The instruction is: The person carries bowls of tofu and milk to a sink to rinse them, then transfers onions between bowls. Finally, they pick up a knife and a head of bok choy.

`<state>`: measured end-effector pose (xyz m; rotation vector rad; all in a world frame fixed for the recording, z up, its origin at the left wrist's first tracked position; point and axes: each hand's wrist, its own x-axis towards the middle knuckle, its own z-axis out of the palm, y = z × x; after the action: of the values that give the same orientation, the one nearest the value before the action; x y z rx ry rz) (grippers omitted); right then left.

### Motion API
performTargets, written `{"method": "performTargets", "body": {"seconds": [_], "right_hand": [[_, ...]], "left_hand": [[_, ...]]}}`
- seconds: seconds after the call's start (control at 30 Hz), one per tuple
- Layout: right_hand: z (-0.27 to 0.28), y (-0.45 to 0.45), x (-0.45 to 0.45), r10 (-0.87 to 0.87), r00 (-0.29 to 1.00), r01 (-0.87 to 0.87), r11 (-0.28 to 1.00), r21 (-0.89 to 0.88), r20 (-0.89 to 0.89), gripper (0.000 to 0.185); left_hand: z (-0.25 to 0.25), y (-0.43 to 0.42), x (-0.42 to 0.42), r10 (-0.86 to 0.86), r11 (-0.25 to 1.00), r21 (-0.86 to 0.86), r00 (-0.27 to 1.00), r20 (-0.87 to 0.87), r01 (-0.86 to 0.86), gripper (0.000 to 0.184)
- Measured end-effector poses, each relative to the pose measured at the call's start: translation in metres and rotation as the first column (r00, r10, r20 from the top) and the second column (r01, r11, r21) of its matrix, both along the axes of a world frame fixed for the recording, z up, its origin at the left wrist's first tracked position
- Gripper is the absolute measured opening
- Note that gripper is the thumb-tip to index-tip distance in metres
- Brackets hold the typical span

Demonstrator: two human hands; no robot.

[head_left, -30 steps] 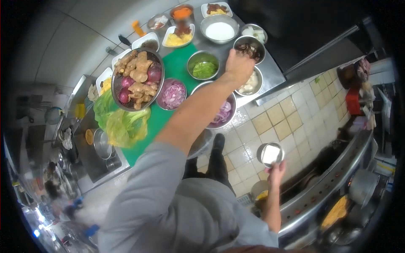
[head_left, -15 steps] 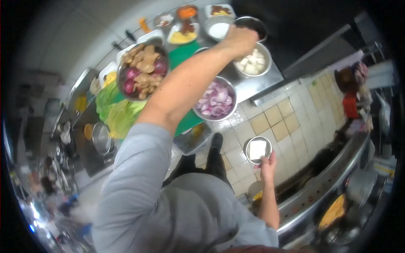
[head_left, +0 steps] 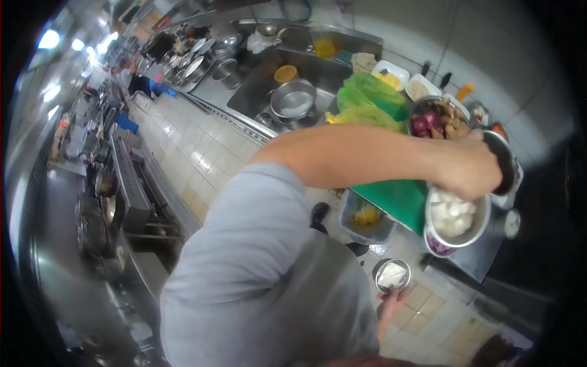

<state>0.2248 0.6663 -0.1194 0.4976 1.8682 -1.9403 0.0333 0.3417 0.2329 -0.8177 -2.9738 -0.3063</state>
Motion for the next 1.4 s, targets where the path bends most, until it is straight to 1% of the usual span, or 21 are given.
{"method": "performTargets", "body": {"seconds": [0.13,0.17,0.23,0.27,0.3,0.37,0.4,0.47,0.53,0.6,0.67,0.73,0.77,0.83,0.87,0.97,1.0,1.07,1.1,1.23,1.4], "right_hand": [[0.038,-0.044,-0.004,0.092,0.995,-0.091,0.996,0.026,-0.026,0.050],[0.047,-0.053,-0.006,0.180,0.983,-0.179,0.984,0.014,-0.028,0.052],[0.076,-0.087,-0.003,0.256,0.966,-0.253,0.966,0.051,-0.049,0.052],[0.088,-0.106,0.003,0.306,0.950,-0.301,0.951,0.076,-0.065,0.053],[0.083,-0.137,0.002,0.318,0.947,-0.312,0.945,0.098,-0.055,0.053],[0.089,-0.176,0.005,0.419,0.906,-0.413,0.906,0.096,-0.055,0.053],[0.091,-0.197,0.008,0.426,0.903,-0.418,0.902,0.110,-0.053,0.053],[0.093,-0.241,0.017,0.503,0.864,-0.501,0.862,0.073,-0.016,0.052],[0.107,-0.296,0.038,0.507,0.862,-0.505,0.859,0.081,-0.007,0.052],[0.116,-0.343,0.051,0.516,0.857,-0.515,0.853,0.091,0.012,0.052],[0.113,-0.395,0.059,0.597,0.802,-0.596,0.802,-0.030,0.019,0.054],[0.104,-0.441,0.060,0.619,0.784,-0.620,0.782,-0.066,-0.038,0.056],[0.109,-0.465,0.063,0.661,0.751,-0.659,0.747,-0.090,-0.013,0.057],[0.115,-0.506,0.063,0.737,0.675,-0.731,0.671,-0.124,0.015,0.056],[0.111,-0.524,0.062,0.739,0.674,-0.732,0.668,-0.133,0.001,0.056],[0.103,-0.569,0.056,0.804,0.593,-0.804,0.589,-0.086,-0.044,0.052],[0.109,-0.585,0.056,0.802,0.596,-0.802,0.591,-0.087,-0.042,0.052],[0.120,-0.614,0.055,0.811,0.586,-0.807,0.583,-0.097,-0.003,0.051],[0.101,-0.628,0.054,0.782,0.618,-0.785,0.608,-0.121,-0.083,0.055],[0.082,-0.679,0.040,0.806,0.577,-0.817,0.563,-0.125,-0.131,0.055],[0.094,-0.746,0.023,0.886,0.459,-0.882,0.444,-0.158,-0.068,0.049]], "left_hand": [[0.018,-0.083,0.088,0.261,0.965,-0.084,0.941,0.216,-0.248,0.017],[0.013,-0.104,0.110,0.327,0.945,-0.089,0.912,0.249,-0.315,0.017],[-0.001,-0.150,0.158,0.430,0.903,-0.100,0.877,0.215,-0.419,0.017],[-0.004,-0.175,0.182,0.486,0.874,-0.124,0.840,0.244,-0.470,0.017],[-0.025,-0.218,0.198,0.533,0.846,-0.143,0.797,0.285,-0.514,0.017],[-0.040,-0.274,0.243,0.570,0.820,-0.142,0.767,0.293,-0.555,0.017],[-0.049,-0.304,0.266,0.602,0.796,-0.159,0.739,0.302,-0.584,0.017],[-0.064,-0.355,0.311,0.640,0.766,-0.150,0.719,0.272,-0.625,0.017],[-0.075,-0.398,0.354,0.672,0.738,-0.137,0.700,0.241,-0.661,0.017],[-0.090,-0.433,0.389,0.751,0.654,-0.137,0.618,0.231,-0.744,0.015],[-0.103,-0.467,0.421,0.772,0.626,-0.103,0.594,0.226,-0.773,0.013],[-0.107,-0.495,0.442,0.831,0.547,-0.196,0.498,0.248,-0.814,0.012],[-0.106,-0.509,0.455,0.846,0.529,-0.214,0.490,0.213,-0.821,0.012],[-0.115,-0.528,0.474,0.876,0.454,-0.156,0.407,0.260,-0.877,0.013],[-0.116,-0.538,0.481,0.881,0.450,-0.161,0.406,0.244,-0.879,0.013],[-0.116,-0.562,0.495,0.916,0.328,-0.187,0.263,0.302,-0.926,0.014],[-0.116,-0.569,0.499,0.915,0.330,-0.189,0.265,0.303,-0.925,0.014],[-0.117,-0.583,0.505,0.942,0.237,-0.172,0.182,0.283,-0.956,0.019],[-0.119,-0.591,0.506,0.959,0.203,-0.223,0.146,0.244,-0.953,0.022],[-0.122,-0.619,0.511,0.963,0.137,-0.208,0.081,0.257,-0.969,0.020],[-0.127,-0.656,0.507,0.985,0.041,-0.158,0.013,0.172,-0.987,0.018]]}}
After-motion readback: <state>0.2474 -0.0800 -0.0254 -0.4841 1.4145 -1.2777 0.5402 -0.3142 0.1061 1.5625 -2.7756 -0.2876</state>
